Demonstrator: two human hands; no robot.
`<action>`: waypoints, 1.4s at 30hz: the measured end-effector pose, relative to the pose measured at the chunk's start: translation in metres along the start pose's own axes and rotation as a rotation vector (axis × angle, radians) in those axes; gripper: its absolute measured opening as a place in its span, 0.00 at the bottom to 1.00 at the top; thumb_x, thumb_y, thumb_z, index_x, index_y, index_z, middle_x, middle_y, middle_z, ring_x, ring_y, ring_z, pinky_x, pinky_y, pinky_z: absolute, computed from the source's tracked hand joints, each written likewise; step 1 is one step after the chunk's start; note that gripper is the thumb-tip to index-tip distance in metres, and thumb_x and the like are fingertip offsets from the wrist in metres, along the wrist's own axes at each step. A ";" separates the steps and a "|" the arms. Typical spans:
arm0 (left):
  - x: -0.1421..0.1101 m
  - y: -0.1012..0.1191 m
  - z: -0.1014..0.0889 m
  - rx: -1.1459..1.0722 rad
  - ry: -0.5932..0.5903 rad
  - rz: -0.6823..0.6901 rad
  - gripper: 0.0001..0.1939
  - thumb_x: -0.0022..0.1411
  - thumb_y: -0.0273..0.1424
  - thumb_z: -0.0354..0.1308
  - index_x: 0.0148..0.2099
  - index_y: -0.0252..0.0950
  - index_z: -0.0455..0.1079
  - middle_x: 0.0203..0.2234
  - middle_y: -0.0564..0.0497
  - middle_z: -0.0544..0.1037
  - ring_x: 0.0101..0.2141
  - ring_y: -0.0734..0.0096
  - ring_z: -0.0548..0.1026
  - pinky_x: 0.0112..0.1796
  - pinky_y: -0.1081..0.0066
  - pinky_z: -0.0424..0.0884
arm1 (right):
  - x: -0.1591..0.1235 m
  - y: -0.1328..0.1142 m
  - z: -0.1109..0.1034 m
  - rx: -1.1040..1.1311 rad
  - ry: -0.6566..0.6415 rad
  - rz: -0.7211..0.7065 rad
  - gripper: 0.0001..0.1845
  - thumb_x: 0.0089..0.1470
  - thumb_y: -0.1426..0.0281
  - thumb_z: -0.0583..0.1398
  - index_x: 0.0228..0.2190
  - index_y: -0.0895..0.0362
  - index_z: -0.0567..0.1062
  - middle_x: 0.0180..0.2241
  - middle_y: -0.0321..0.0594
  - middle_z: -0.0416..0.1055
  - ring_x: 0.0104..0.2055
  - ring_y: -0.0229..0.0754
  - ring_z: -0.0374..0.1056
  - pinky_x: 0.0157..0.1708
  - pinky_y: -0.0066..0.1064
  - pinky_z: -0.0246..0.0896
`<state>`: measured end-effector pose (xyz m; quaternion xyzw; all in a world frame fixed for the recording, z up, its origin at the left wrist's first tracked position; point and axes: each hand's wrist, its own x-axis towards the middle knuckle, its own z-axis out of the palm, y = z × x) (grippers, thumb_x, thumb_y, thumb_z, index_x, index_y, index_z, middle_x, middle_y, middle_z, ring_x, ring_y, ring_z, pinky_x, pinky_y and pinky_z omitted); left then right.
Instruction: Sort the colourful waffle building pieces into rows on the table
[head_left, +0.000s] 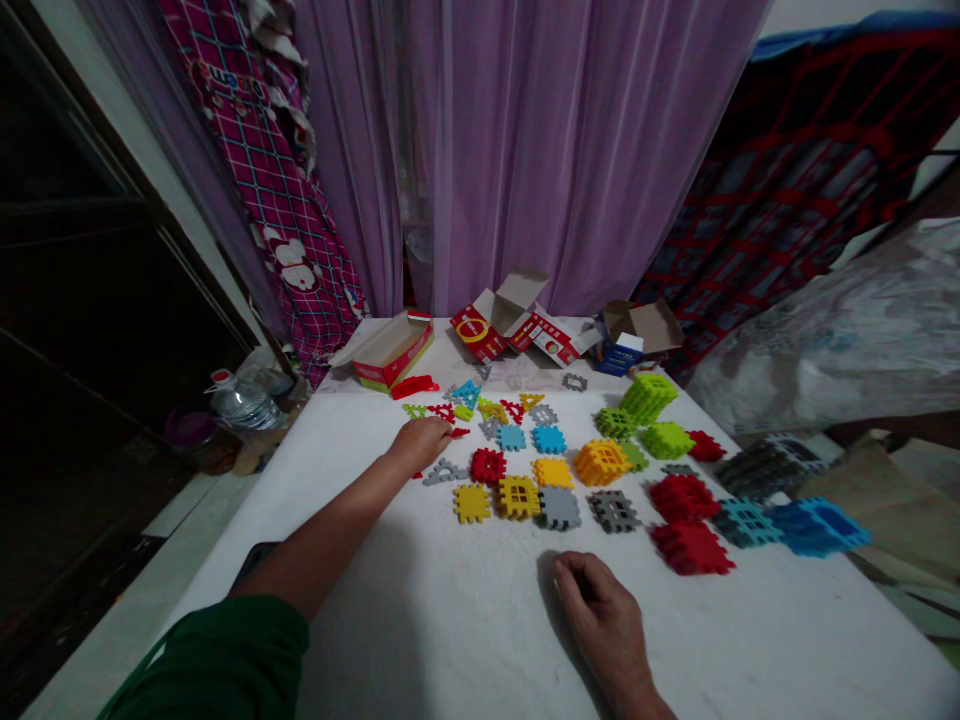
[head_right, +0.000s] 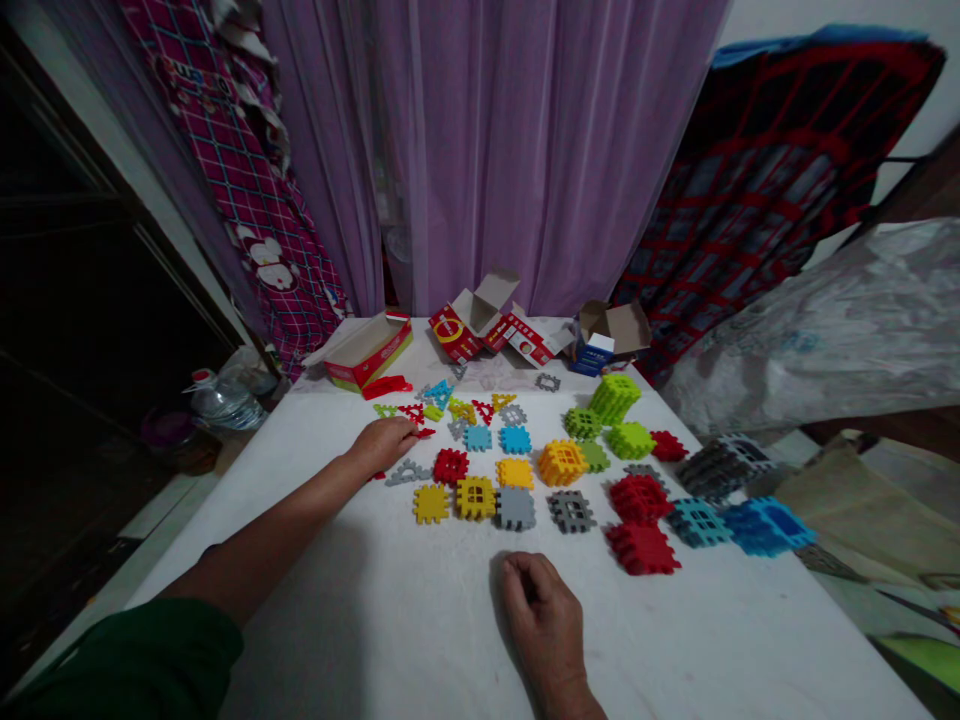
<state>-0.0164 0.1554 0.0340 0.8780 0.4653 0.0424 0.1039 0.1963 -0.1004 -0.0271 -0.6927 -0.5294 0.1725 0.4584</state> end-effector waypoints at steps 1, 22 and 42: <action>0.000 0.001 0.001 -0.095 0.033 -0.065 0.11 0.64 0.32 0.53 0.42 0.40 0.77 0.42 0.48 0.80 0.45 0.64 0.76 0.46 0.69 0.69 | 0.001 0.001 -0.001 -0.007 -0.012 -0.011 0.17 0.56 0.56 0.58 0.27 0.55 0.78 0.27 0.40 0.77 0.27 0.41 0.73 0.27 0.26 0.68; -0.020 -0.039 -0.032 0.153 -0.100 0.085 0.18 0.59 0.23 0.53 0.47 0.44 0.77 0.47 0.50 0.76 0.47 0.66 0.73 0.47 0.72 0.67 | -0.004 0.001 0.004 0.017 0.038 0.003 0.16 0.57 0.57 0.58 0.28 0.55 0.77 0.26 0.38 0.76 0.27 0.40 0.71 0.29 0.26 0.66; 0.014 0.008 0.005 0.087 -0.015 0.123 0.08 0.60 0.32 0.60 0.38 0.41 0.80 0.38 0.48 0.77 0.42 0.64 0.74 0.40 0.69 0.68 | -0.004 -0.010 0.004 0.070 0.067 0.049 0.14 0.57 0.59 0.58 0.27 0.54 0.76 0.27 0.37 0.74 0.28 0.40 0.70 0.30 0.27 0.64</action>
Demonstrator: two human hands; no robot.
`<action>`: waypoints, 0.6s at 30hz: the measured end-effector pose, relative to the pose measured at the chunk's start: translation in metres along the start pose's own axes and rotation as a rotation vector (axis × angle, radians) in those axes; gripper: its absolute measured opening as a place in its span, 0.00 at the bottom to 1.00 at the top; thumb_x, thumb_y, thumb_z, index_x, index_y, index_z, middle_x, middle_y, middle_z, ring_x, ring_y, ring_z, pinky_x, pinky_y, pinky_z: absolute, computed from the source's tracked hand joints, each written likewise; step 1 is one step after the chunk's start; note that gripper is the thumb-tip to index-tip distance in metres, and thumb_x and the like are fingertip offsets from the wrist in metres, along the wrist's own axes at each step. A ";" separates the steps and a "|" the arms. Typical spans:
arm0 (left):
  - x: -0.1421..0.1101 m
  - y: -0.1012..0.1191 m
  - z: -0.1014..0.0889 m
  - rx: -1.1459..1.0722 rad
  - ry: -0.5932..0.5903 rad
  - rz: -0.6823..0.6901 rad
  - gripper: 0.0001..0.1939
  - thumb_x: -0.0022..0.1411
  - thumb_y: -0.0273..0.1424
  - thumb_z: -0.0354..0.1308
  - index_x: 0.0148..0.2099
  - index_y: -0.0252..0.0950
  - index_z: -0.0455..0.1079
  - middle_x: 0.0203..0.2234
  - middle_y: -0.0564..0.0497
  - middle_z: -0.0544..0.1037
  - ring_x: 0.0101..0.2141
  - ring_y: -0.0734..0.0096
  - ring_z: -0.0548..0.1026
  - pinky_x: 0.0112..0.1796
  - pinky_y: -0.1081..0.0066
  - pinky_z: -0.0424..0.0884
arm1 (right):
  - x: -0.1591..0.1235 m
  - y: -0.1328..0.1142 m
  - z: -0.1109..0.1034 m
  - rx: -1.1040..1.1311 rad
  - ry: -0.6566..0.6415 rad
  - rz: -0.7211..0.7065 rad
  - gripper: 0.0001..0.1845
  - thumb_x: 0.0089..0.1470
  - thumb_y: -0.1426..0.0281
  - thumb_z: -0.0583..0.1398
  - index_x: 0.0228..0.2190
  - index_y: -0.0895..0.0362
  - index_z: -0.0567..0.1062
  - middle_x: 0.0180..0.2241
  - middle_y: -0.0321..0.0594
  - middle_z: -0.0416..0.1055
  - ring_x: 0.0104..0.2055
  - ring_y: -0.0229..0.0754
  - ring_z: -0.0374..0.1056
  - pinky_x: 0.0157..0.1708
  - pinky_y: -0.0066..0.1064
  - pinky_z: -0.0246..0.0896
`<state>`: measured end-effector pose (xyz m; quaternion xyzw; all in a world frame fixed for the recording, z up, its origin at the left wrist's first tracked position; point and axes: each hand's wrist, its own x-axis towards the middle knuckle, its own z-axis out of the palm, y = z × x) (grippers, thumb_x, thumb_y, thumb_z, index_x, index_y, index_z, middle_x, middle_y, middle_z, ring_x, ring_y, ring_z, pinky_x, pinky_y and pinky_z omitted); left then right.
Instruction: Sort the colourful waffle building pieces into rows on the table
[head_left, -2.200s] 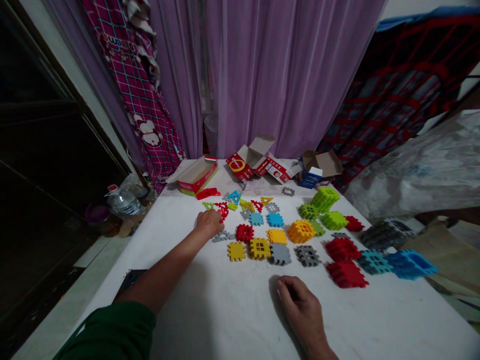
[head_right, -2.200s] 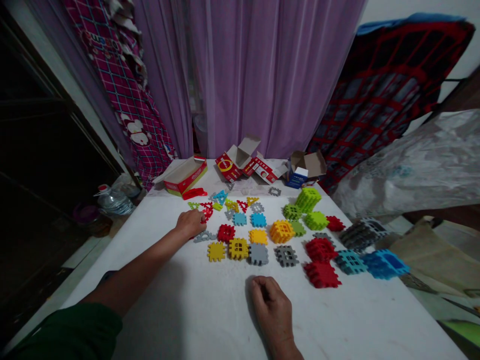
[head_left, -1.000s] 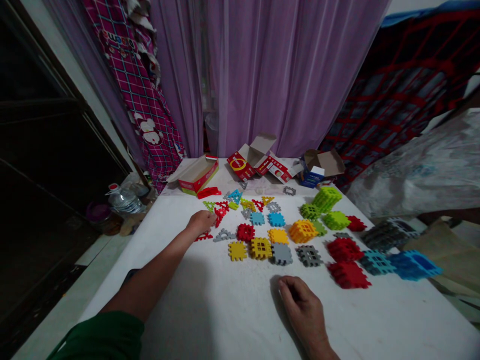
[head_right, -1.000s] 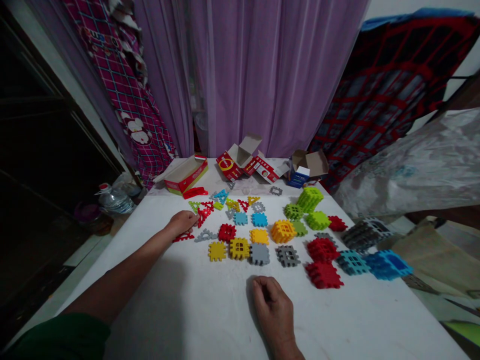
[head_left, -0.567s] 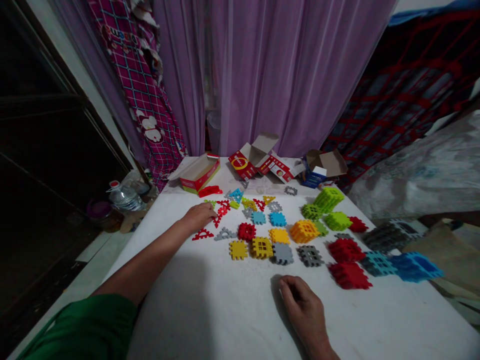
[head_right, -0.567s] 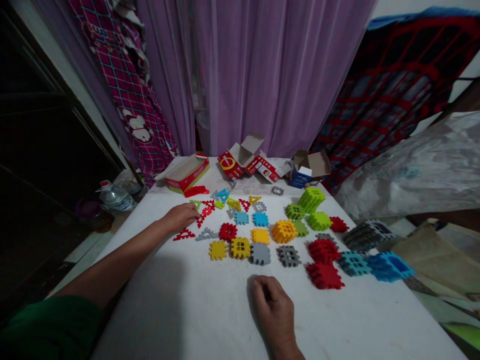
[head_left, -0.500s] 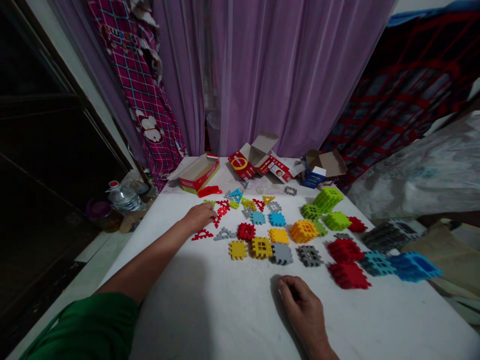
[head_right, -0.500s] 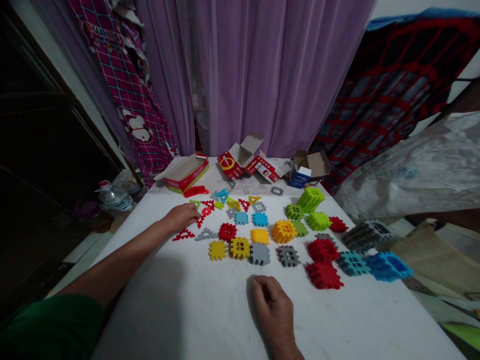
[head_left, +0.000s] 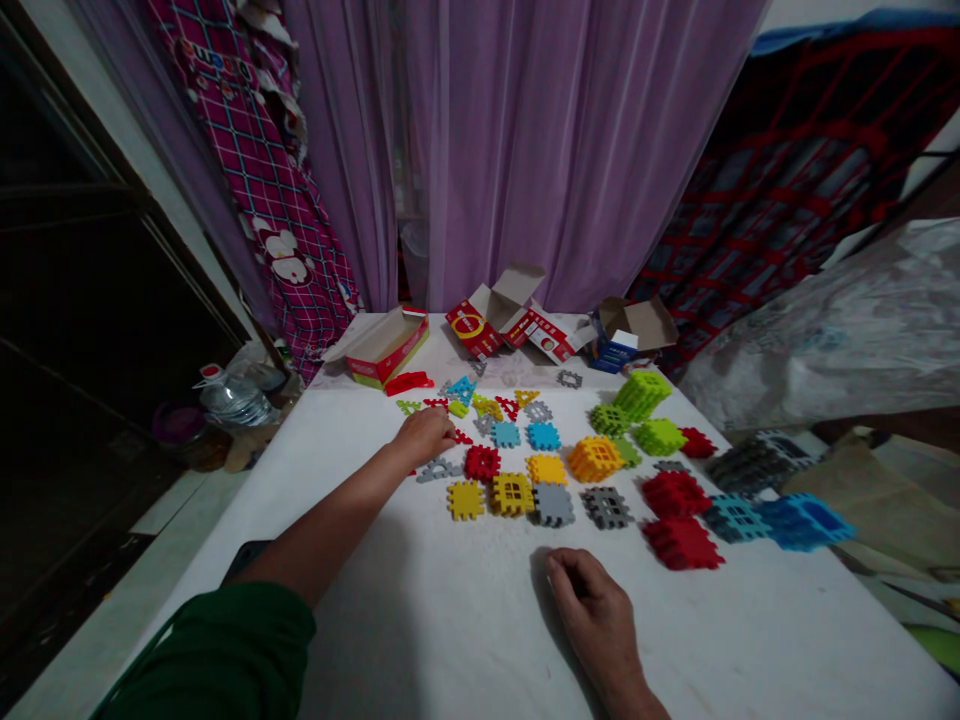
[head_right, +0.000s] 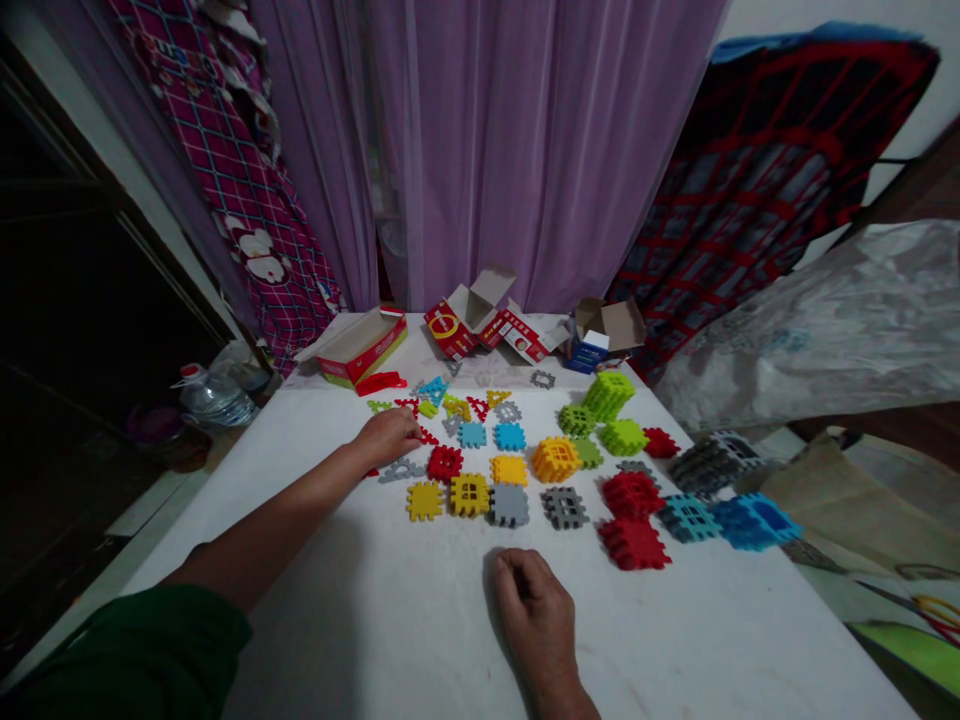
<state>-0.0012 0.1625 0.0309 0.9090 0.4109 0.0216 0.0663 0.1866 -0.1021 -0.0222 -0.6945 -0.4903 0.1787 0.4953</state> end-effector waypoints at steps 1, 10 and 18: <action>0.001 -0.001 0.001 -0.012 -0.011 -0.008 0.08 0.59 0.32 0.60 0.38 0.41 0.80 0.38 0.48 0.78 0.41 0.64 0.74 0.40 0.69 0.68 | 0.000 0.000 0.000 0.001 0.001 -0.002 0.14 0.57 0.59 0.58 0.27 0.54 0.76 0.27 0.37 0.75 0.28 0.40 0.70 0.30 0.27 0.64; -0.039 -0.040 -0.019 -0.208 0.036 -0.110 0.11 0.60 0.34 0.57 0.41 0.39 0.78 0.38 0.49 0.77 0.39 0.66 0.75 0.40 0.72 0.68 | 0.005 0.009 -0.005 -0.053 -0.056 -0.066 0.15 0.56 0.58 0.58 0.27 0.55 0.77 0.26 0.38 0.76 0.27 0.39 0.72 0.28 0.25 0.67; -0.109 -0.046 -0.012 -0.153 -0.066 -0.183 0.11 0.59 0.34 0.59 0.42 0.40 0.79 0.39 0.48 0.78 0.40 0.64 0.75 0.41 0.70 0.68 | 0.001 0.017 -0.002 -0.071 -0.053 -0.062 0.16 0.56 0.56 0.58 0.29 0.55 0.78 0.28 0.38 0.77 0.28 0.41 0.72 0.30 0.26 0.67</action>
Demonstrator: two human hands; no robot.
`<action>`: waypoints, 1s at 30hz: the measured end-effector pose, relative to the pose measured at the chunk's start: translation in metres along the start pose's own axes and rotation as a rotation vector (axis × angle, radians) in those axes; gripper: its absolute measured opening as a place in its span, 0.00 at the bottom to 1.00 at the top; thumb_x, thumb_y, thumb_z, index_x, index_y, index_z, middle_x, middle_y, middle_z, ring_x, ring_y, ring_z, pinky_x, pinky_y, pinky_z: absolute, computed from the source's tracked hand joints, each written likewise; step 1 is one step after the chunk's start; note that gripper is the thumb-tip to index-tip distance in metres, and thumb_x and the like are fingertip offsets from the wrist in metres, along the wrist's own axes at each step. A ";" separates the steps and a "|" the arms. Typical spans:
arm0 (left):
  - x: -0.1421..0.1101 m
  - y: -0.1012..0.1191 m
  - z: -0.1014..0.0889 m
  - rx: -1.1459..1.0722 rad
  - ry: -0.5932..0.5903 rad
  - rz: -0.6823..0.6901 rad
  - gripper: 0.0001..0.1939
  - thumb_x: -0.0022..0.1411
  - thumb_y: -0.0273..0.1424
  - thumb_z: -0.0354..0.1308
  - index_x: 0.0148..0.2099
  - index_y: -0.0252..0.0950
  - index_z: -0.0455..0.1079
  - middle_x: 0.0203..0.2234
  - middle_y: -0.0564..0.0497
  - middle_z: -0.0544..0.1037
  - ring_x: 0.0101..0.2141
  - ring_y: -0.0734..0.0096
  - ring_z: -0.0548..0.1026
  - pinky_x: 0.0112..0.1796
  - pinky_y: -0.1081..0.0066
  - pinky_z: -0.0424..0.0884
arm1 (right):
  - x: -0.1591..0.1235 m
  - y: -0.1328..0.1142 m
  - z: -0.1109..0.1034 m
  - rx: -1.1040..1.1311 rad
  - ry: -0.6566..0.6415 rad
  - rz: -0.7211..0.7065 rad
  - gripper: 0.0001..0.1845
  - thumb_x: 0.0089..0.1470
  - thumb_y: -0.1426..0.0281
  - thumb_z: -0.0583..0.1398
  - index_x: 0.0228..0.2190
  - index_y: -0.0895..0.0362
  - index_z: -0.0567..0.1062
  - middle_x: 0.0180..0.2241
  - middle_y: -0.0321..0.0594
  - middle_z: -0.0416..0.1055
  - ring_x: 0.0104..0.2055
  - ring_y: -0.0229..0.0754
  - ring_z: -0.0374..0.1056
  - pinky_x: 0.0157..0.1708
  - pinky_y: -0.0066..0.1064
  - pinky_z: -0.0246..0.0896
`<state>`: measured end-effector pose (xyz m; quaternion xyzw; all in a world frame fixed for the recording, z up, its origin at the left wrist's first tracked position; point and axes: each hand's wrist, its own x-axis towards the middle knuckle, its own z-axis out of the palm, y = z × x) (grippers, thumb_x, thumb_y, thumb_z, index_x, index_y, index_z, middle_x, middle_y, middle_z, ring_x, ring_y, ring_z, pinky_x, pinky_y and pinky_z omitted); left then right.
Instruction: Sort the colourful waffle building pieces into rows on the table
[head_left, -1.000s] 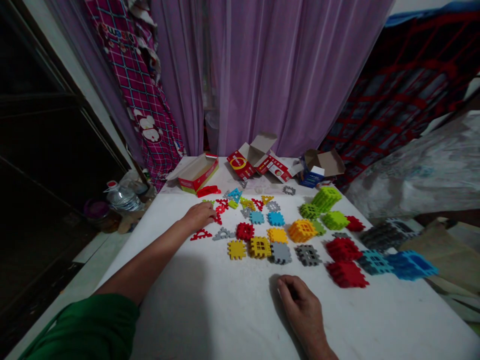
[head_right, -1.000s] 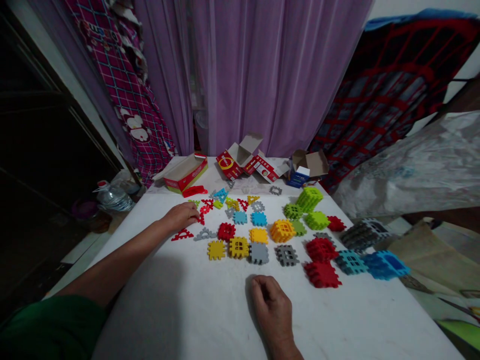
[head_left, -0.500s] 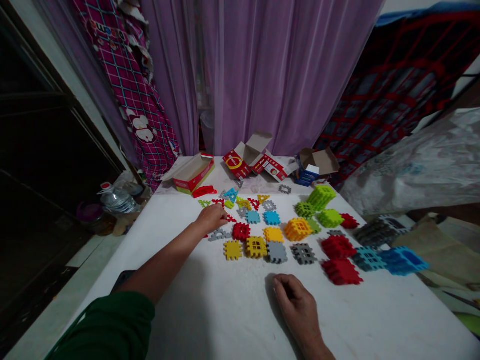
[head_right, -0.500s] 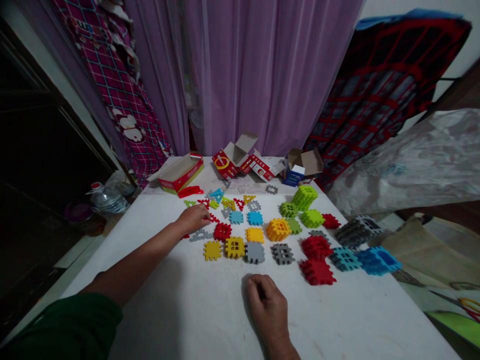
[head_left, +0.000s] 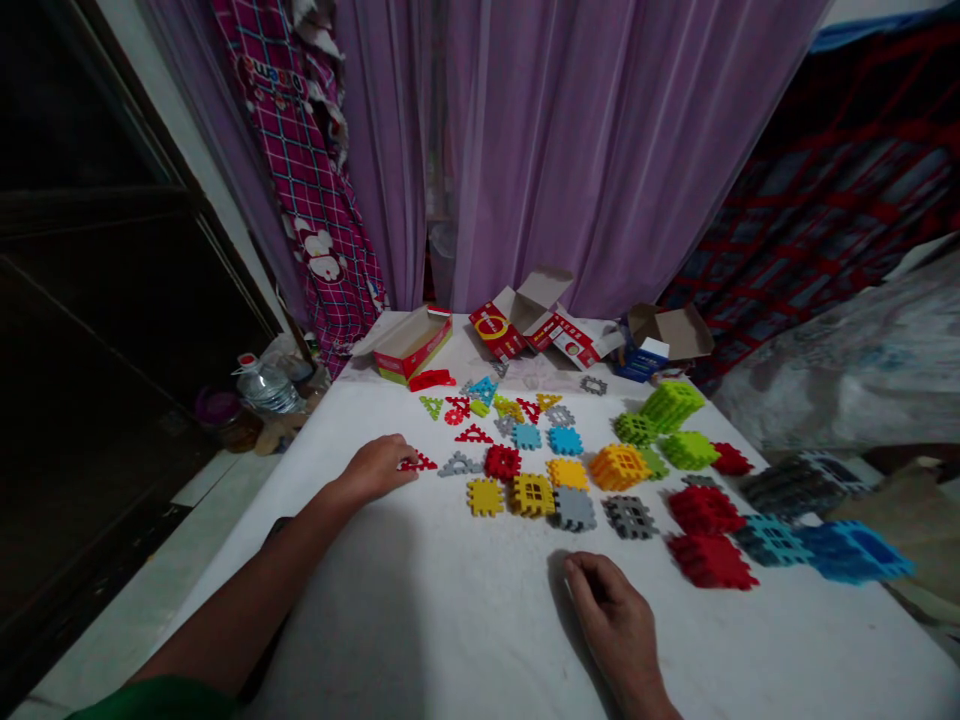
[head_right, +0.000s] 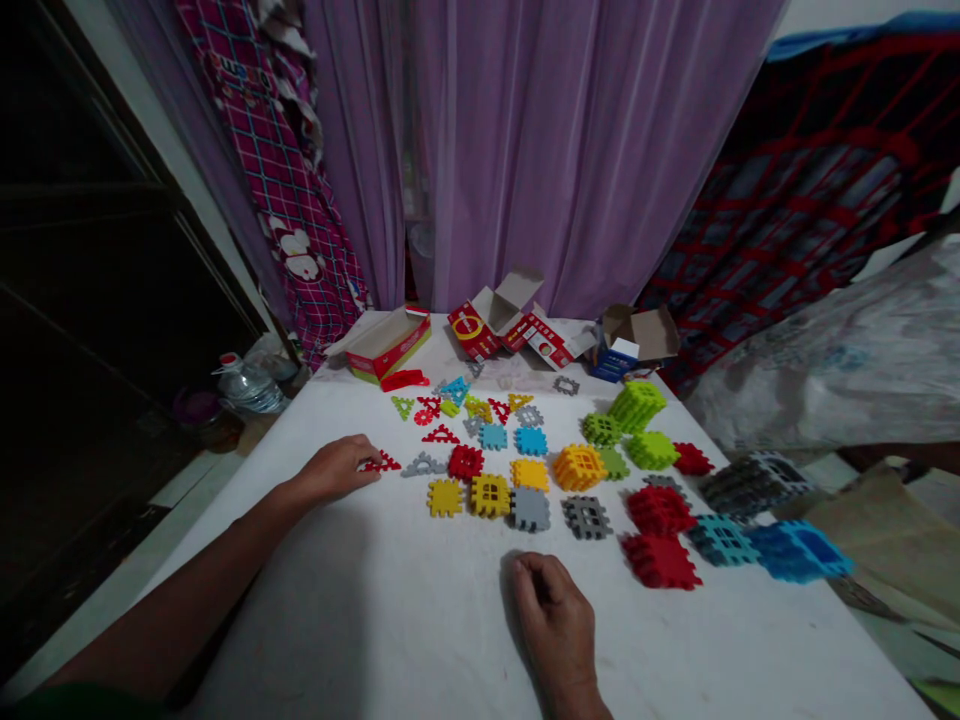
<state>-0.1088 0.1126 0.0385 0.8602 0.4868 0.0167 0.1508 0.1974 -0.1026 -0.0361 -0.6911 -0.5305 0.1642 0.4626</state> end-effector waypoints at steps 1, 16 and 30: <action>-0.003 0.003 0.002 0.031 0.005 -0.015 0.11 0.59 0.34 0.58 0.43 0.40 0.78 0.39 0.48 0.78 0.41 0.63 0.75 0.41 0.70 0.68 | 0.000 0.001 0.000 -0.002 -0.002 -0.004 0.17 0.56 0.56 0.58 0.29 0.55 0.78 0.28 0.38 0.77 0.28 0.41 0.72 0.30 0.26 0.67; 0.031 0.001 0.022 -0.736 0.279 -0.360 0.16 0.61 0.42 0.52 0.37 0.35 0.73 0.24 0.54 0.76 0.25 0.73 0.73 0.26 0.75 0.65 | 0.001 -0.003 0.000 0.005 0.009 0.032 0.19 0.55 0.53 0.59 0.28 0.55 0.78 0.29 0.39 0.78 0.29 0.43 0.73 0.31 0.28 0.69; 0.029 0.007 0.017 -0.510 0.335 -0.489 0.11 0.65 0.36 0.52 0.42 0.38 0.74 0.33 0.51 0.80 0.33 0.69 0.76 0.30 0.73 0.66 | 0.004 -0.001 -0.004 -0.021 -0.009 0.006 0.18 0.54 0.54 0.58 0.28 0.54 0.78 0.29 0.39 0.79 0.30 0.43 0.75 0.31 0.27 0.71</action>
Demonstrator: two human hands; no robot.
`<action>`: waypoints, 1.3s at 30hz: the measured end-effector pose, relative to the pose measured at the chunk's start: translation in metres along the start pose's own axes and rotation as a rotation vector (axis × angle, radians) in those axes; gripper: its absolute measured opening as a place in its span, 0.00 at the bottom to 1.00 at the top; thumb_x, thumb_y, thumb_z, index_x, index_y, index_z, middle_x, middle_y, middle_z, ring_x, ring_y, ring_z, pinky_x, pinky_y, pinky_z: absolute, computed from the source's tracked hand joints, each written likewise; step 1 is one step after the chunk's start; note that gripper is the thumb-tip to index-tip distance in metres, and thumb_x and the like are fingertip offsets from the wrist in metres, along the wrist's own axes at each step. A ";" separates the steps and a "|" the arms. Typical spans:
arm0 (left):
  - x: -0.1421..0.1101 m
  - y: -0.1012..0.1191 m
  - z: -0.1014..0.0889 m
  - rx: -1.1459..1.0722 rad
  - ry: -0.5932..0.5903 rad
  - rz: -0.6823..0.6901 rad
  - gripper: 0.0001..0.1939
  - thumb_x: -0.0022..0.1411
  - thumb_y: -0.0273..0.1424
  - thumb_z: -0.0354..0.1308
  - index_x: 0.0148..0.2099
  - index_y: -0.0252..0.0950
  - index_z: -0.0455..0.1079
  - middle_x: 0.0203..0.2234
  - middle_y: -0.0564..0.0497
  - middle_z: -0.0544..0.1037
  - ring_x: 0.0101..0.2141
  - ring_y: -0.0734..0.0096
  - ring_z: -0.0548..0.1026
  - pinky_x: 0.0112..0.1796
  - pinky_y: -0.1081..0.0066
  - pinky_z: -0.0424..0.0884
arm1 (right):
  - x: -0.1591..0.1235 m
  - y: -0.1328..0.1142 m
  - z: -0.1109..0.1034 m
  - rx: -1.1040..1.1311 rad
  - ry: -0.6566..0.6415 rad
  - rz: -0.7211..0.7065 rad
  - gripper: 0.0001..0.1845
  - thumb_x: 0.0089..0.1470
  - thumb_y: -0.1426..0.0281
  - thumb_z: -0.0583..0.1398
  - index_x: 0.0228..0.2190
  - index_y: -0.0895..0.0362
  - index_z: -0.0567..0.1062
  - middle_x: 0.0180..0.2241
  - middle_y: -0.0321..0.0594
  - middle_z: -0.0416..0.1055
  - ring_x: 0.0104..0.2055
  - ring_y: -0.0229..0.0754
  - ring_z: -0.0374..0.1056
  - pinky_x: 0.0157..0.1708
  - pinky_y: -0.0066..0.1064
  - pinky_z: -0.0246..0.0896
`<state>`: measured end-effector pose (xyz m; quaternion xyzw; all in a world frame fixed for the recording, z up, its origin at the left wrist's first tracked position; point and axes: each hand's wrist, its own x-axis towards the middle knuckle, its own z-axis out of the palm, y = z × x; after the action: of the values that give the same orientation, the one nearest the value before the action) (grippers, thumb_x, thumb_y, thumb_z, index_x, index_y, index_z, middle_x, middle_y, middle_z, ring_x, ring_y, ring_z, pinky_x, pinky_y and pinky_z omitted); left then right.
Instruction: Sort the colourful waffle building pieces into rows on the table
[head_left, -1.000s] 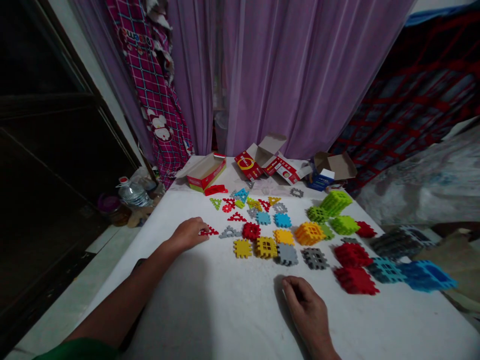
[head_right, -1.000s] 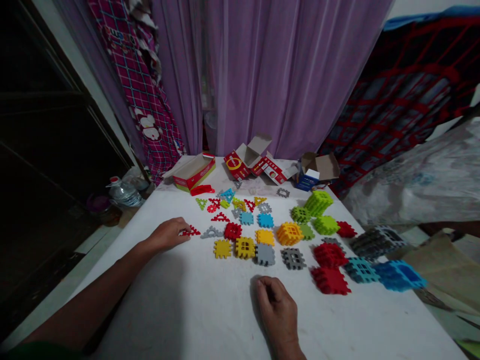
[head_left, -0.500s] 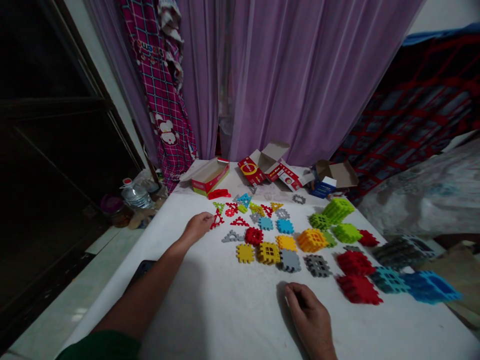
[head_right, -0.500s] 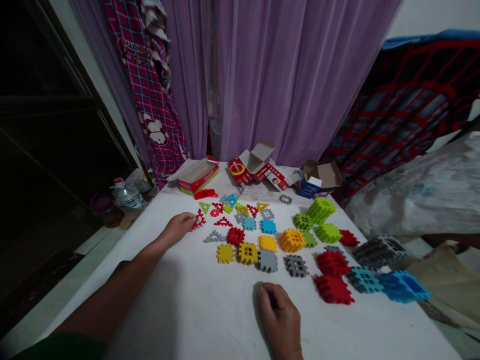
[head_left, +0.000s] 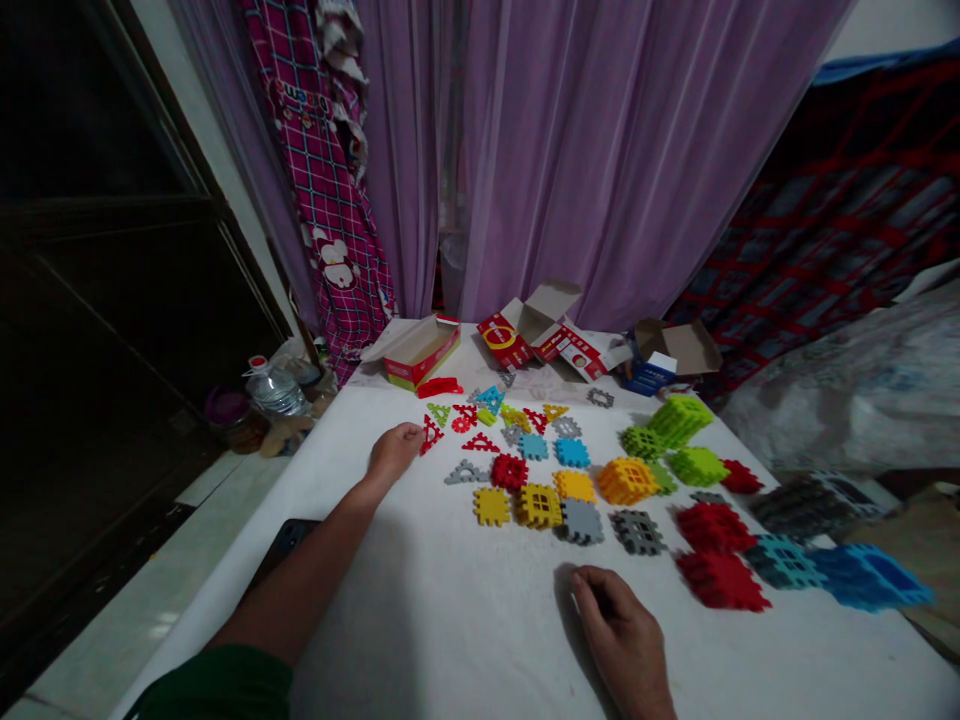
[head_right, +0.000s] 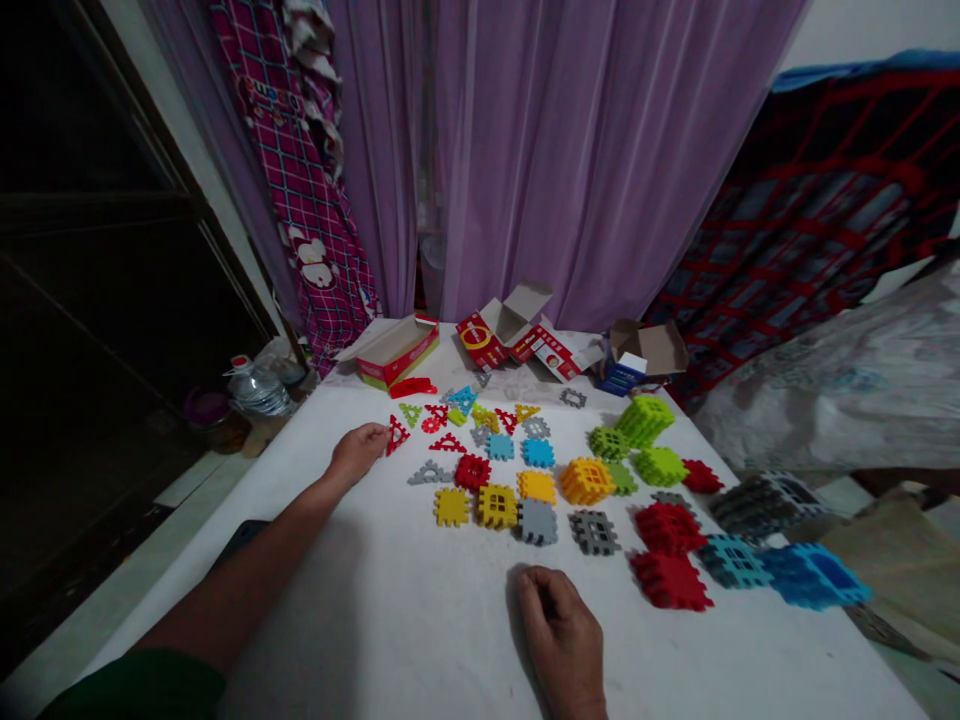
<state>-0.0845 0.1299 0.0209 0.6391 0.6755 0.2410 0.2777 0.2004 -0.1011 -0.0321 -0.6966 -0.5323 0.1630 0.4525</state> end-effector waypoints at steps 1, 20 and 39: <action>-0.002 0.003 0.000 0.118 0.075 0.094 0.11 0.66 0.35 0.52 0.42 0.39 0.74 0.36 0.50 0.80 0.36 0.67 0.77 0.34 0.72 0.67 | 0.000 0.001 0.000 -0.003 -0.008 -0.002 0.18 0.54 0.54 0.58 0.29 0.55 0.79 0.29 0.40 0.79 0.30 0.43 0.75 0.31 0.27 0.71; 0.000 0.004 0.000 0.547 -0.167 0.508 0.11 0.65 0.32 0.54 0.44 0.42 0.78 0.44 0.48 0.77 0.46 0.63 0.74 0.44 0.69 0.69 | -0.003 -0.007 0.003 0.057 0.016 0.067 0.19 0.55 0.51 0.58 0.28 0.54 0.77 0.29 0.39 0.78 0.30 0.43 0.73 0.32 0.29 0.68; 0.008 0.066 0.047 0.503 -0.129 0.648 0.07 0.61 0.31 0.59 0.37 0.39 0.79 0.49 0.46 0.76 0.50 0.57 0.71 0.51 0.59 0.65 | -0.004 -0.011 0.004 0.062 0.030 0.070 0.19 0.55 0.53 0.58 0.28 0.54 0.78 0.28 0.37 0.76 0.29 0.41 0.72 0.30 0.27 0.66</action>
<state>-0.0043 0.1413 0.0310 0.8804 0.4585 0.1026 0.0643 0.1894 -0.1026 -0.0270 -0.7027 -0.4957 0.1847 0.4759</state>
